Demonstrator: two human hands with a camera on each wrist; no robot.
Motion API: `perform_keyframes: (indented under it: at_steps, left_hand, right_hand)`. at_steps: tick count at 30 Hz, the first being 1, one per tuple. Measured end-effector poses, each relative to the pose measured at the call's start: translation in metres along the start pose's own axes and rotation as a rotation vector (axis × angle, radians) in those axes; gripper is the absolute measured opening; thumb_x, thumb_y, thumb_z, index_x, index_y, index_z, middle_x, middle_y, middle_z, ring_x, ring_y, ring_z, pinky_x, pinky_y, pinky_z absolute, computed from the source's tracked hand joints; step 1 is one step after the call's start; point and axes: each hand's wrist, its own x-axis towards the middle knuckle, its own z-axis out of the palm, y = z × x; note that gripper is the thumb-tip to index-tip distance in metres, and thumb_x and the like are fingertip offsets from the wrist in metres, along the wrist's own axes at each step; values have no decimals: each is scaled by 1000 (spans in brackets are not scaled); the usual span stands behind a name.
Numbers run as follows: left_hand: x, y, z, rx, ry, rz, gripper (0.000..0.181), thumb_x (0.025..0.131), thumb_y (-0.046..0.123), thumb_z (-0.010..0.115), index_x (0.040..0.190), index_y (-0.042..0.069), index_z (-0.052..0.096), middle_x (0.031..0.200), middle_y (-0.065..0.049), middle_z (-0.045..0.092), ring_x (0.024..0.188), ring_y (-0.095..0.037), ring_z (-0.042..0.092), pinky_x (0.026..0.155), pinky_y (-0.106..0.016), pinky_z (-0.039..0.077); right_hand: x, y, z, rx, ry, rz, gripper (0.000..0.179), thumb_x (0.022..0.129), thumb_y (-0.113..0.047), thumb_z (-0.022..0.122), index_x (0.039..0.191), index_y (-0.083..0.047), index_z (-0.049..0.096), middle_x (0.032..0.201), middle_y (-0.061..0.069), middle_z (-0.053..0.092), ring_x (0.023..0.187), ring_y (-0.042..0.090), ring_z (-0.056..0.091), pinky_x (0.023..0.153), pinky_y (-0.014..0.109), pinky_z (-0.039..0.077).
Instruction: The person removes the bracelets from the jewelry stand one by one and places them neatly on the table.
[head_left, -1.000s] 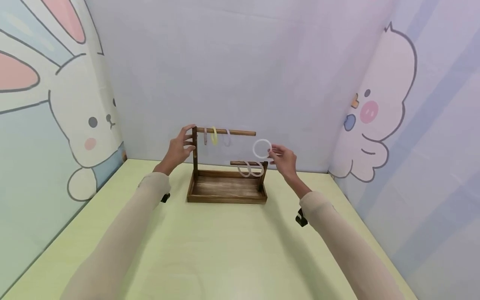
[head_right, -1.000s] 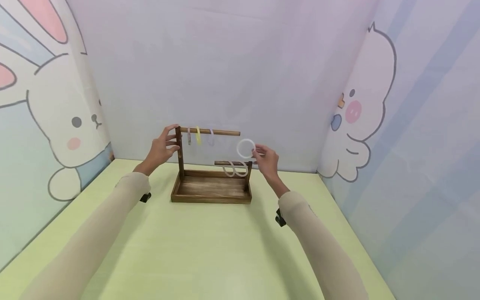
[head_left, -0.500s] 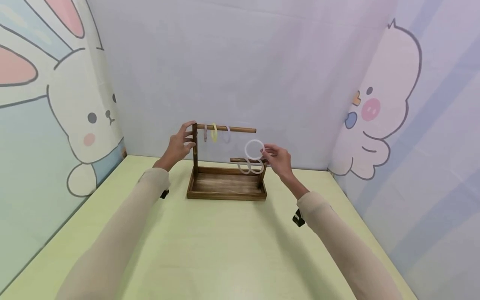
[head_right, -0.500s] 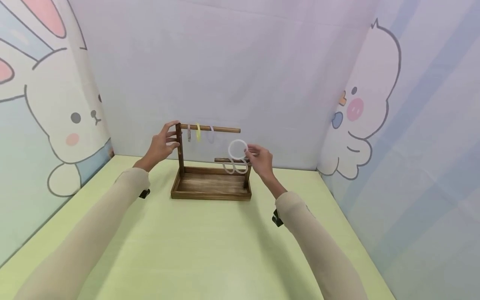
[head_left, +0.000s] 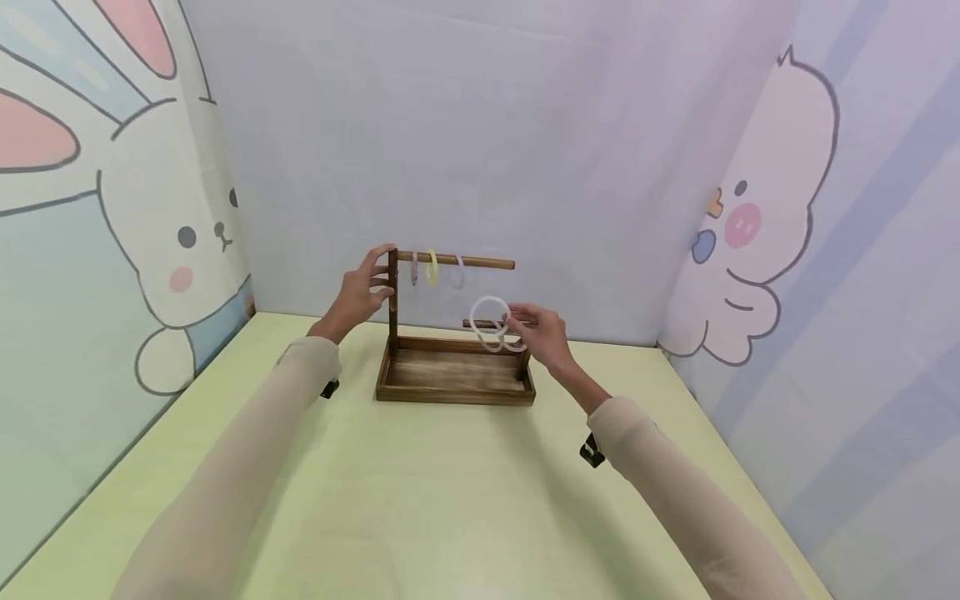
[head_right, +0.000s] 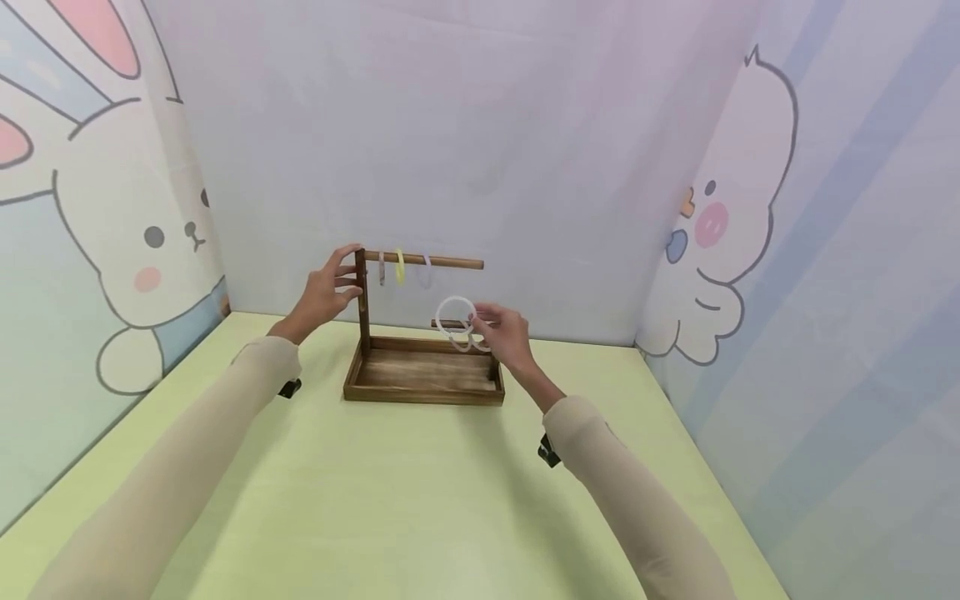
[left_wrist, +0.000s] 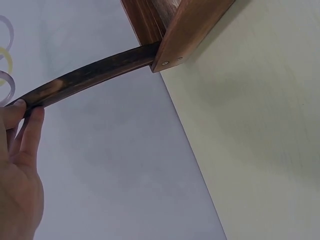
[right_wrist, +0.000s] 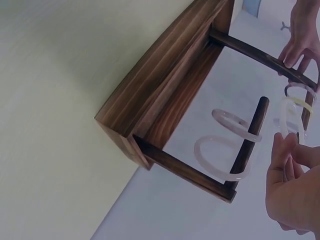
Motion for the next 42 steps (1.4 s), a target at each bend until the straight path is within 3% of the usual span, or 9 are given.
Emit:
perform_keyframes:
  at_steps: [7, 10, 14, 17, 21, 27, 35, 42]
  left_hand:
    - [-3, 1, 0, 30, -24, -6, 96, 96, -11, 66, 165, 41, 23, 146, -30, 54, 125, -44, 63, 96, -55, 57]
    - [-2, 2, 0, 50, -37, 4, 99, 97, -11, 66, 165, 43, 19, 148, -30, 53, 127, -43, 62, 97, -54, 57]
    - [1, 3, 0, 70, -28, 23, 96, 96, -11, 67, 165, 40, 24, 144, -28, 57, 126, -41, 63, 96, -53, 58]
    - [2, 5, -1, 83, -20, 27, 93, 95, -11, 68, 164, 37, 29, 141, -28, 60, 125, -40, 65, 95, -53, 58]
    - [5, 6, 1, 87, -16, 30, 89, 94, -11, 69, 163, 32, 32, 140, -27, 61, 123, -39, 66, 94, -52, 59]
    - [9, 6, 2, 82, -25, 12, 92, 96, -10, 68, 162, 39, 29, 142, -26, 60, 126, -37, 65, 93, -52, 59]
    - [8, 2, 1, 81, -22, 11, 92, 96, -10, 68, 162, 40, 28, 141, -26, 61, 126, -39, 64, 95, -53, 58]
    - [5, -1, -1, 68, -7, 16, 92, 95, -11, 67, 162, 41, 29, 141, -26, 61, 125, -39, 65, 94, -54, 59]
  right_hand:
    - [-9, 1, 20, 46, -66, 14, 32, 100, -2, 68, 131, 5, 68, 116, 29, 72, 97, 45, 73, 64, 32, 64]
    - [-12, 2, 28, 16, -76, 3, 32, 100, -5, 70, 131, 3, 69, 114, 25, 74, 93, 40, 76, 60, 25, 61]
    - [-17, 4, 40, 0, -102, -16, 32, 100, -8, 71, 130, 2, 70, 111, 19, 76, 90, 32, 77, 61, 30, 63]
    - [-21, 4, 48, 21, -134, -8, 31, 100, -6, 70, 130, 3, 70, 111, 19, 77, 92, 32, 77, 66, 41, 65]
    - [-27, 5, 58, 45, -170, 19, 31, 101, -6, 69, 130, 1, 70, 112, 17, 77, 96, 30, 76, 69, 45, 64]
    - [-33, 12, 74, 47, -201, 12, 31, 101, -8, 69, 130, 1, 70, 114, 21, 75, 92, 32, 76, 74, 58, 61]
    - [-41, 15, 98, 111, -259, 72, 31, 101, -7, 69, 130, 2, 70, 120, 27, 72, 92, 28, 77, 80, 61, 60]
    - [-49, 16, 120, 149, -310, 98, 32, 100, -3, 68, 131, 6, 68, 120, 30, 71, 99, 36, 75, 73, 44, 65]
